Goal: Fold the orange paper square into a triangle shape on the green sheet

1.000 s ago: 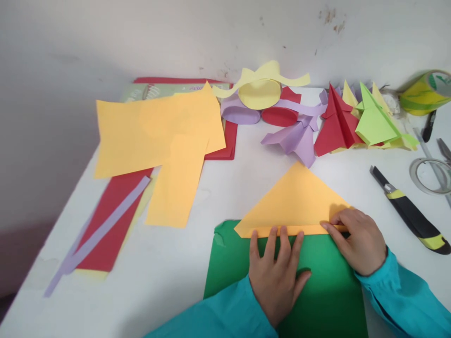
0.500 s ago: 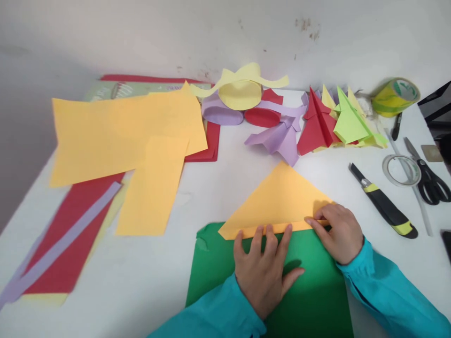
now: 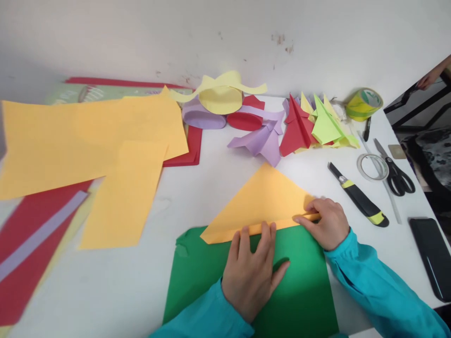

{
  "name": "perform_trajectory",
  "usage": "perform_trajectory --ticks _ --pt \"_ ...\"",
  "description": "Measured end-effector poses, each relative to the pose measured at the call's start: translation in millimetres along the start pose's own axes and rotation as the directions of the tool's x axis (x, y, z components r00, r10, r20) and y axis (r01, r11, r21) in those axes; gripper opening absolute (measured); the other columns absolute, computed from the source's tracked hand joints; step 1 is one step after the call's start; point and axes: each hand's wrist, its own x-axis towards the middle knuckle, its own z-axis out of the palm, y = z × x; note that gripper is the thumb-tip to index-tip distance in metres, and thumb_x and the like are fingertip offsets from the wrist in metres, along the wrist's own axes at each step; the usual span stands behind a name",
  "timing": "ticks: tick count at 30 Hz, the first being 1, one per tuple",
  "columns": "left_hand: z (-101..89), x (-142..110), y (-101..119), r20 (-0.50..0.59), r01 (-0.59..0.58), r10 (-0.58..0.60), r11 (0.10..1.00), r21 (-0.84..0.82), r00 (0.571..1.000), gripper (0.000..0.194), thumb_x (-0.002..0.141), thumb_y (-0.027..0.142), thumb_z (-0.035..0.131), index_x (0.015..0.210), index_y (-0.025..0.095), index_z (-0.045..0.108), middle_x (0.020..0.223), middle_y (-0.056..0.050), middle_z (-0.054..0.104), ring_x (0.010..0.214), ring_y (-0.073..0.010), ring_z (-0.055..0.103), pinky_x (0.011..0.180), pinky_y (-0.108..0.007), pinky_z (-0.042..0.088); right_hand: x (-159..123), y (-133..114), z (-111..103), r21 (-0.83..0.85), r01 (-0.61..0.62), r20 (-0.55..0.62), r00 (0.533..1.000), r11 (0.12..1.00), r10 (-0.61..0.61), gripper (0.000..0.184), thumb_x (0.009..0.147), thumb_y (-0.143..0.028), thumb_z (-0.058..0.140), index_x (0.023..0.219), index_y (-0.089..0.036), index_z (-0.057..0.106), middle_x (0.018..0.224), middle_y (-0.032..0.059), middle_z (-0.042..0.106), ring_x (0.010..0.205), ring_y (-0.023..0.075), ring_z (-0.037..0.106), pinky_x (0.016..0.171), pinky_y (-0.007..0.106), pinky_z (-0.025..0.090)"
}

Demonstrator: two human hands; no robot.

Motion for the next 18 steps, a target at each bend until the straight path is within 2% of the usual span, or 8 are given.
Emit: perform_trajectory --ticks 5,10,15,18 --pt "1.3 1 -1 -0.025 -0.015 0.015 1.0 -0.002 1.0 0.061 0.085 0.055 0.049 0.123 0.008 0.06 0.118 -0.009 0.062 0.099 -0.0376 0.052 0.086 -0.049 0.041 -1 10 -8 0.182 -0.148 0.078 0.988 0.972 0.136 0.023 0.069 -0.041 0.071 0.081 -0.023 0.063 0.068 -0.0011 0.063 0.064 0.0169 0.058 0.063 0.031 0.044" --pt "1.0 2 -1 -0.023 -0.012 0.012 1.0 -0.002 1.0 0.06 0.086 0.053 0.048 0.122 0.008 0.061 0.116 -0.008 0.063 0.099 -0.0377 0.052 0.085 -0.049 0.042 0 8 -12 0.154 -0.309 0.152 0.946 0.938 0.286 0.025 0.062 -0.034 0.073 0.083 -0.024 0.064 0.07 -0.001 0.066 0.068 0.0182 0.06 0.067 0.032 0.045" --pt "0.0 2 -2 -0.027 -0.018 0.018 1.0 0.005 0.999 0.059 0.087 0.054 0.046 0.121 0.009 0.062 0.116 -0.007 0.064 0.099 -0.0373 0.052 0.084 -0.048 0.043 1 7 -18 0.097 -0.317 0.159 0.941 0.943 0.3 0.024 0.064 -0.032 0.07 0.086 -0.025 0.064 0.07 -0.0012 0.067 0.072 0.0198 0.062 0.075 0.037 0.043" --pt "0.1 2 -2 -0.027 -0.016 0.016 1.0 0.011 1.0 0.058 0.087 0.054 0.044 0.12 0.01 0.063 0.115 -0.007 0.064 0.099 -0.0367 0.052 0.084 -0.048 0.043 2 9 -22 0.091 -0.318 0.17 0.939 0.944 0.3 0.023 0.065 -0.03 0.067 0.087 -0.025 0.063 0.068 -0.0023 0.067 0.073 0.0201 0.063 0.074 0.037 0.042"
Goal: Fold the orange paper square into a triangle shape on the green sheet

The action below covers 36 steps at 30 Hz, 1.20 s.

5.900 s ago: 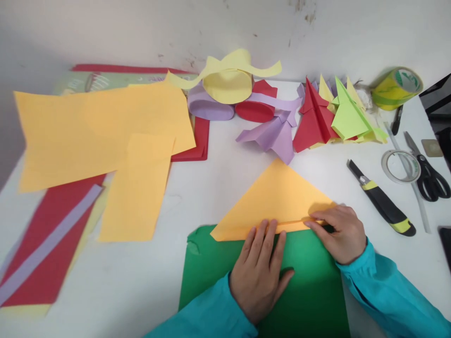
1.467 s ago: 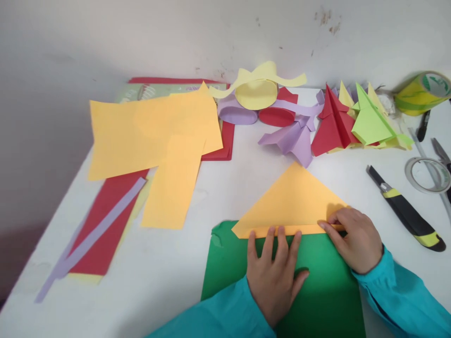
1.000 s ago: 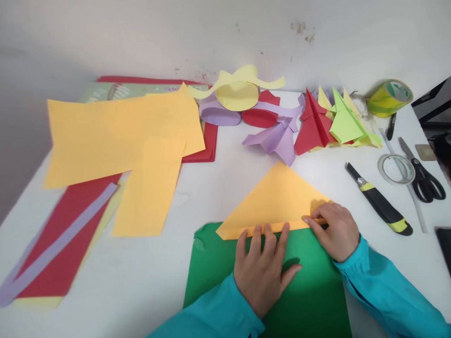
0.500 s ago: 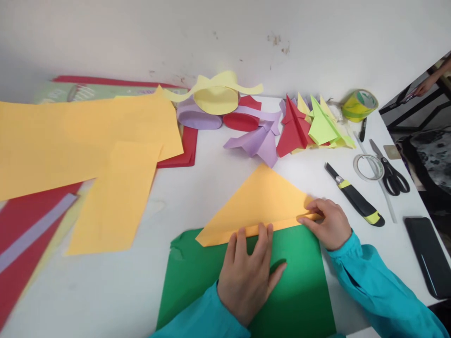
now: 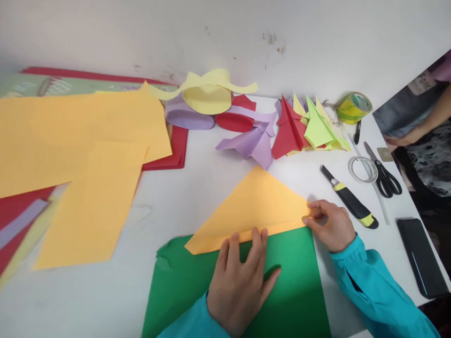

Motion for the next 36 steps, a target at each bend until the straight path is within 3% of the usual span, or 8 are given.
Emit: perform_trajectory --ticks 18,24,36 --pt "-0.7 0 -1 -0.01 -0.012 0.012 1.0 0.002 1.0 0.057 0.086 0.053 0.046 0.119 0.01 0.064 0.114 -0.007 0.064 0.097 -0.0365 0.052 0.084 -0.048 0.043 4 3 -11 -0.051 -0.018 0.067 0.997 0.999 0.022 0.024 0.066 -0.024 0.067 0.089 -0.024 0.061 0.069 -0.0033 0.069 0.076 0.0214 0.064 0.075 0.038 0.042" --pt "-1.5 1 0 -0.019 -0.011 0.012 1.0 0.005 1.0 0.056 0.086 0.051 0.047 0.12 0.009 0.063 0.114 -0.008 0.064 0.097 -0.037 0.052 0.083 -0.048 0.043 10 11 -19 0.077 -0.081 0.179 0.982 0.994 0.066 0.026 0.065 -0.021 0.064 0.09 -0.023 0.06 0.068 -0.0039 0.07 0.074 0.0191 0.066 0.074 0.035 0.046" --pt "3.7 -5 -2 0.047 -0.035 0.033 0.999 0.04 0.998 0.055 0.088 0.052 0.045 0.125 0.015 0.059 0.122 -0.009 0.058 0.102 -0.0345 0.052 0.086 -0.047 0.043 10 10 -20 0.061 -0.084 0.179 0.981 0.995 0.072 0.023 0.065 -0.022 0.065 0.087 -0.023 0.06 0.069 -0.0033 0.07 0.074 0.0189 0.066 0.073 0.034 0.046"
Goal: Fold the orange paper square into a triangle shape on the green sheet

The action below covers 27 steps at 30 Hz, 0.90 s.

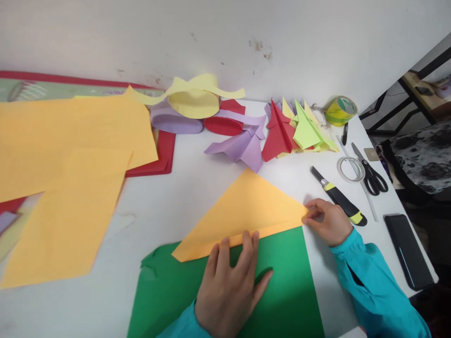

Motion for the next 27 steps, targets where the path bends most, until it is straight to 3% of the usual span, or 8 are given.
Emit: perform_trajectory --ticks 18,21,22,24,27 --pt "-0.3 0 0 0.014 -0.016 0.016 1.0 -0.013 1.0 0.053 0.087 0.05 0.048 0.122 0.014 0.062 0.132 -0.007 0.052 0.103 -0.0364 0.05 0.086 -0.049 0.042 2 6 2 0.011 0.041 0.0 0.999 0.999 -0.041 0.024 0.066 -0.02 0.066 0.089 -0.022 0.059 0.065 -0.0045 0.067 0.068 0.0167 0.063 0.071 0.033 0.045" --pt "-1.2 0 0 0.002 -0.002 0.002 1.0 -0.018 1.0 0.052 0.086 0.051 0.048 0.121 0.014 0.063 0.13 -0.006 0.054 0.102 -0.0363 0.05 0.085 -0.048 0.042 -3 1 1 -0.063 0.146 -0.11 0.982 0.987 -0.152 0.02 0.069 -0.022 0.068 0.088 -0.021 0.061 0.067 -0.0027 0.066 0.068 0.017 0.061 0.07 0.034 0.044" --pt "-1.4 1 1 -0.003 0.005 -0.005 1.0 -0.02 1.0 0.052 0.086 0.051 0.048 0.12 0.014 0.063 0.129 -0.005 0.055 0.101 -0.0362 0.05 0.085 -0.048 0.042 -6 -3 1 -0.12 0.217 -0.181 0.955 0.969 -0.237 0.016 0.072 -0.024 0.068 0.086 -0.021 0.062 0.07 -0.001 0.066 0.07 0.0177 0.06 0.071 0.034 0.043" --pt "-1.7 1 1 -0.005 0.011 -0.011 1.0 -0.022 1.0 0.053 0.086 0.052 0.049 0.12 0.015 0.063 0.13 -0.005 0.054 0.101 -0.0359 0.05 0.085 -0.048 0.042 -14 -14 4 -0.266 0.387 -0.302 0.836 0.883 -0.458 0.01 0.081 -0.028 0.062 0.086 -0.02 0.065 0.08 0.0044 0.066 0.08 0.0201 0.058 0.073 0.036 0.041" --pt "-2.5 2 2 -0.002 0.005 -0.005 1.0 -0.016 1.0 0.052 0.086 0.051 0.049 0.12 0.015 0.063 0.131 -0.006 0.053 0.1 -0.0354 0.051 0.085 -0.048 0.042 -24 -31 18 -0.276 0.683 -0.201 0.647 0.677 -0.735 0.013 0.087 -0.023 0.055 0.093 -0.018 0.066 0.084 0.0066 0.064 0.079 0.0175 0.056 0.071 0.033 0.042"
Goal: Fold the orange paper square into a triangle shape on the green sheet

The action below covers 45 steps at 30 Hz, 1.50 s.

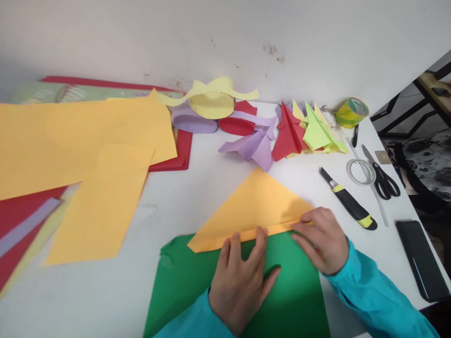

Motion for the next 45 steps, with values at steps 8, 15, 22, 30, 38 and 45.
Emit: perform_trajectory --ticks 8,15,22,30,38,45 --pt "-1.2 0 2 0.004 0.016 -0.016 0.999 0.046 1.0 0.053 0.087 0.055 0.044 0.121 0.018 0.063 0.133 -0.005 0.051 0.102 -0.0348 0.05 0.085 -0.049 0.044 5 -21 36 -0.098 0.223 0.06 0.974 0.97 -0.218 0.018 0.088 -0.024 0.055 0.097 -0.013 0.066 0.085 0.007 0.065 0.081 0.0181 0.055 0.071 0.034 0.04" --pt "0.3 -1 4 -0.003 0.025 -0.025 0.999 0.039 1.0 0.057 0.086 0.058 0.043 0.12 0.016 0.063 0.133 -0.007 0.05 0.102 -0.0357 0.05 0.087 -0.05 0.043 14 -23 33 -0.073 0.195 0.092 0.978 0.978 -0.188 0.015 0.087 -0.018 0.054 0.082 -0.014 0.067 0.076 0.0055 0.062 0.076 0.0178 0.05 0.068 0.034 0.038" --pt "-1.5 -2 5 0.048 0.053 -0.053 0.999 -0.003 0.997 0.062 0.086 0.062 0.041 0.126 0.018 0.058 0.135 -0.007 0.048 0.106 -0.0356 0.049 0.091 -0.051 0.041 12 -22 36 -0.088 0.237 0.089 0.969 0.967 -0.23 0.013 0.087 -0.016 0.054 0.084 -0.015 0.067 0.078 0.0061 0.063 0.078 0.0181 0.052 0.068 0.034 0.041" --pt "2.3 -7 7 0.098 0.112 -0.108 0.993 -0.03 0.989 0.076 0.084 0.069 0.038 0.131 0.012 0.052 0.131 -0.011 0.05 0.112 -0.0362 0.046 0.095 -0.051 0.04 11 -23 35 -0.1 0.251 0.092 0.966 0.963 -0.242 0.014 0.087 -0.017 0.055 0.087 -0.013 0.068 0.08 0.0067 0.065 0.078 0.0196 0.051 0.066 0.035 0.041" --pt "1.0 -12 11 0.11 0.184 -0.182 0.983 -0.006 0.977 0.08 0.083 0.072 0.034 0.129 0.009 0.054 0.13 -0.015 0.05 0.116 -0.04 0.045 0.095 -0.057 0.038 11 -21 36 -0.092 0.253 0.102 0.964 0.963 -0.244 0.015 0.087 -0.017 0.054 0.088 -0.014 0.069 0.08 0.0069 0.065 0.077 0.0196 0.051 0.065 0.035 0.041" --pt "2.0 -13 10 0.098 0.251 -0.252 0.968 0.016 0.963 0.093 0.075 0.08 0.038 0.127 0.004 0.054 0.122 -0.02 0.052 0.113 -0.0419 0.046 0.093 -0.056 0.039 11 -21 35 -0.082 0.248 0.087 0.967 0.965 -0.241 0.015 0.088 -0.018 0.054 0.089 -0.014 0.068 0.079 0.0063 0.064 0.076 0.0186 0.052 0.064 0.035 0.04"
